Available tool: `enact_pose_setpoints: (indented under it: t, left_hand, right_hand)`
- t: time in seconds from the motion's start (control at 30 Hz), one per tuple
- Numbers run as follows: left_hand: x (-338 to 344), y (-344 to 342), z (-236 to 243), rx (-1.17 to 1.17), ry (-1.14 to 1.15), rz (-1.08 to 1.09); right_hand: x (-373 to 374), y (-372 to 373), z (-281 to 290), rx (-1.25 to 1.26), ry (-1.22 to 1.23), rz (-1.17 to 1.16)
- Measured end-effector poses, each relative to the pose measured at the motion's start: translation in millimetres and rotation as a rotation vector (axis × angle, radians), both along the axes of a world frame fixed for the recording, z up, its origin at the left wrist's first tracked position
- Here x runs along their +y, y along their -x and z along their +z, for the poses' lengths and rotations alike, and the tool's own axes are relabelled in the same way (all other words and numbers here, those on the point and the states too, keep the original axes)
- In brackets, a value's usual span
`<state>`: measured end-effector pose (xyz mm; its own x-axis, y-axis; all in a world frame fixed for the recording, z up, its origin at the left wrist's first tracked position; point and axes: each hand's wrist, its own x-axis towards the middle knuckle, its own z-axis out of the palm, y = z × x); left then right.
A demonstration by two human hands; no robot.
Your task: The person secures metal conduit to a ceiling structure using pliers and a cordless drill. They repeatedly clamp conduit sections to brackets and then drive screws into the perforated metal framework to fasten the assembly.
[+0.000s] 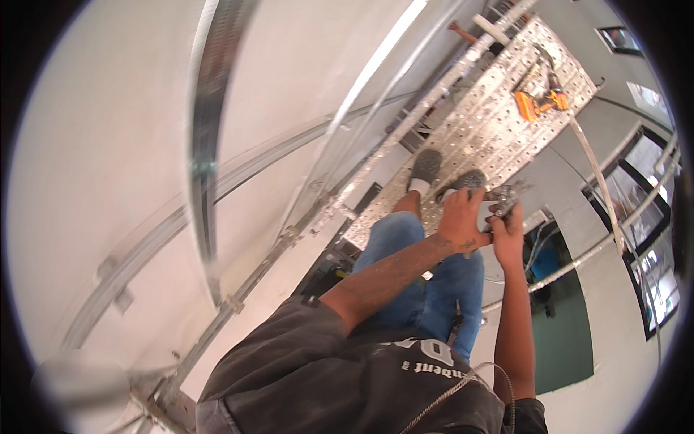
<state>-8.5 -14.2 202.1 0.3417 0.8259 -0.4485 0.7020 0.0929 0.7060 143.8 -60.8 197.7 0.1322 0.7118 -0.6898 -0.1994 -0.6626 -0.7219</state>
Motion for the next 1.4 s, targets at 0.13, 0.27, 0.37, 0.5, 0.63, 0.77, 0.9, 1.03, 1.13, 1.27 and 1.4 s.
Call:
enact_pose_setpoints:
  t: [0.13,0.27,0.37,0.5,0.63,0.77,0.9,1.03,1.13,1.27,1.4]
  left_hand:
    - [13.4,11.8,59.4,-0.035,-0.012,-0.015]
    - [22.3,14.8,91.5,-0.067,-0.072,-0.016]
    - [26.8,20.6,119.5,-0.041,-0.071,-0.005]
    - [25.7,30.3,149.6,-0.074,-0.114,0.030]
    - [18.0,44.4,181.3,-0.034,-0.193,0.038]
    - [7.6,69.1,202.8,-0.030,-0.136,0.070]
    - [11.8,90.8,228.1,-0.133,0.160,0.122]
    - [6.2,119.9,224.8,-0.231,0.044,0.105]
    - [3.5,152.7,241.3,-0.397,0.042,0.133]
    - [-3.1,206.5,288.7,-0.611,0.249,0.274]
    - [-33.5,275.7,306.2,-0.582,0.202,0.413]
  right_hand:
    - [8.0,6.6,49.7,-0.022,-0.079,0.000]
    - [19.1,9.4,83.1,0.000,-0.153,0.002]
    - [28.0,14.2,115.7,0.009,-0.200,0.008]
    - [29.5,19.0,146.8,-0.052,-0.234,0.062]
    - [26.0,30.3,172.0,-0.040,-0.228,0.087]
    - [21.3,52.1,185.5,0.058,-0.223,0.115]
    - [12.0,73.5,184.7,0.150,-0.300,0.072]
    - [-2.0,104.7,193.5,0.157,-0.346,0.068]
    - [-17.2,133.2,203.6,0.303,-0.303,0.287]
    - [-8.9,184.6,233.9,0.331,-0.186,0.506]
    - [-8.6,257.0,228.8,0.544,-0.410,0.499]
